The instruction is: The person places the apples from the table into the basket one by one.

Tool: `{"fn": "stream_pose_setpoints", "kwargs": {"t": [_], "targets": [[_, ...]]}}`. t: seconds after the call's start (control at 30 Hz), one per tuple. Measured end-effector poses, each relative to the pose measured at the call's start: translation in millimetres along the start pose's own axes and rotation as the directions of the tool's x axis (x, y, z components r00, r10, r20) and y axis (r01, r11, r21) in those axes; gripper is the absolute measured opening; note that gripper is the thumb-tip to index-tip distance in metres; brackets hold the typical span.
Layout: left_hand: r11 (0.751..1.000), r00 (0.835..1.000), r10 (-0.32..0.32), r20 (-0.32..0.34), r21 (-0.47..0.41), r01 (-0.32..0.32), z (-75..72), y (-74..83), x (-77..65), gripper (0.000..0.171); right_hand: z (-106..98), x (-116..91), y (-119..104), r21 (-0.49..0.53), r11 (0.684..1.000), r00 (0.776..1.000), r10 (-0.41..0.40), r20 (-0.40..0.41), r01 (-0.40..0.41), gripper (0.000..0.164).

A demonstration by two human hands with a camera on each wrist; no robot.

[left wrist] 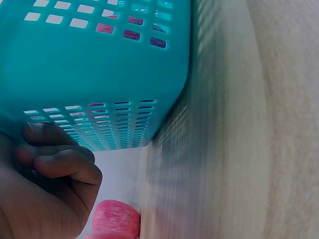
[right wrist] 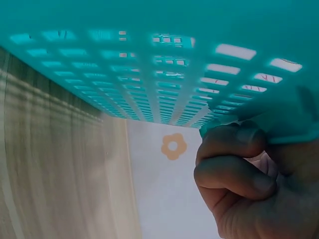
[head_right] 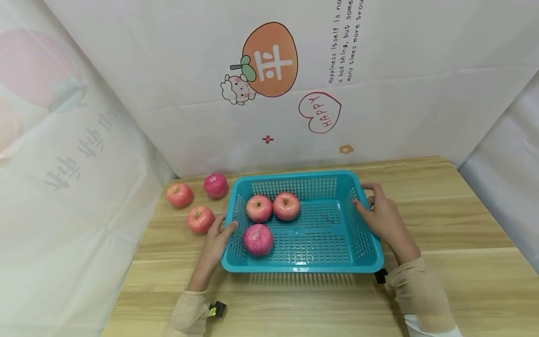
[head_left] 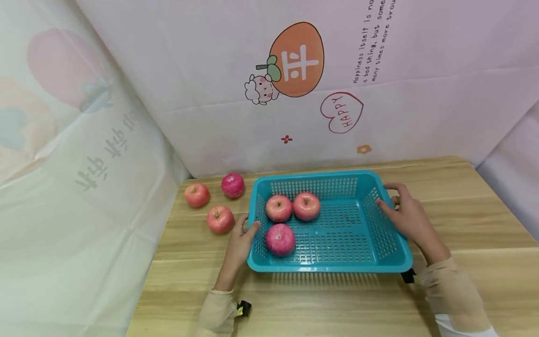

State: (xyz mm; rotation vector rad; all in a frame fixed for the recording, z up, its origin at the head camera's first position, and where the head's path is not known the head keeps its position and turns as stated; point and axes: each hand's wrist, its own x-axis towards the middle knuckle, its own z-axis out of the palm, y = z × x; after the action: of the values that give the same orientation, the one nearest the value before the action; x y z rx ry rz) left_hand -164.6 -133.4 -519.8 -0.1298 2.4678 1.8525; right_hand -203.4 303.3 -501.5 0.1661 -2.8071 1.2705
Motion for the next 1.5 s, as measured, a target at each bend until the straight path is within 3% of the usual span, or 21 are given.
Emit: {"fn": "stream_pose_setpoints", "kwargs": {"t": [0.63,0.87,1.07,1.33,1.5], "targets": [[1.0,1.0,-0.004,-0.007,-0.013,0.004,0.9,-2.1,2.4,0.047,3.5,-3.2,9.5,0.142,0.99,1.0,0.026,-0.017,-0.023,0.07],[0.998,0.998,0.006,-0.069,0.06,-0.002,0.1,-3.3,2.6,0.054,2.9,-4.6,7.8,0.163,0.986,0.999,0.03,-0.016,-0.026,0.069],[0.999,0.995,0.01,-0.103,0.033,-0.007,-9.5,-2.8,3.6,0.054,2.9,-4.0,4.8,0.157,0.987,0.999,0.03,-0.013,-0.027,0.07],[0.985,0.98,0.121,-0.16,0.141,-0.099,-30.9,-0.8,9.8,0.027,4.0,-5.1,4.1,0.143,0.989,0.999,0.035,-0.019,-0.032,0.069],[0.961,0.965,0.217,-0.145,0.206,-0.185,-48.6,1.5,13.2,0.022,4.5,-4.7,4.1,0.148,0.988,0.999,0.033,-0.022,-0.03,0.069]]}}
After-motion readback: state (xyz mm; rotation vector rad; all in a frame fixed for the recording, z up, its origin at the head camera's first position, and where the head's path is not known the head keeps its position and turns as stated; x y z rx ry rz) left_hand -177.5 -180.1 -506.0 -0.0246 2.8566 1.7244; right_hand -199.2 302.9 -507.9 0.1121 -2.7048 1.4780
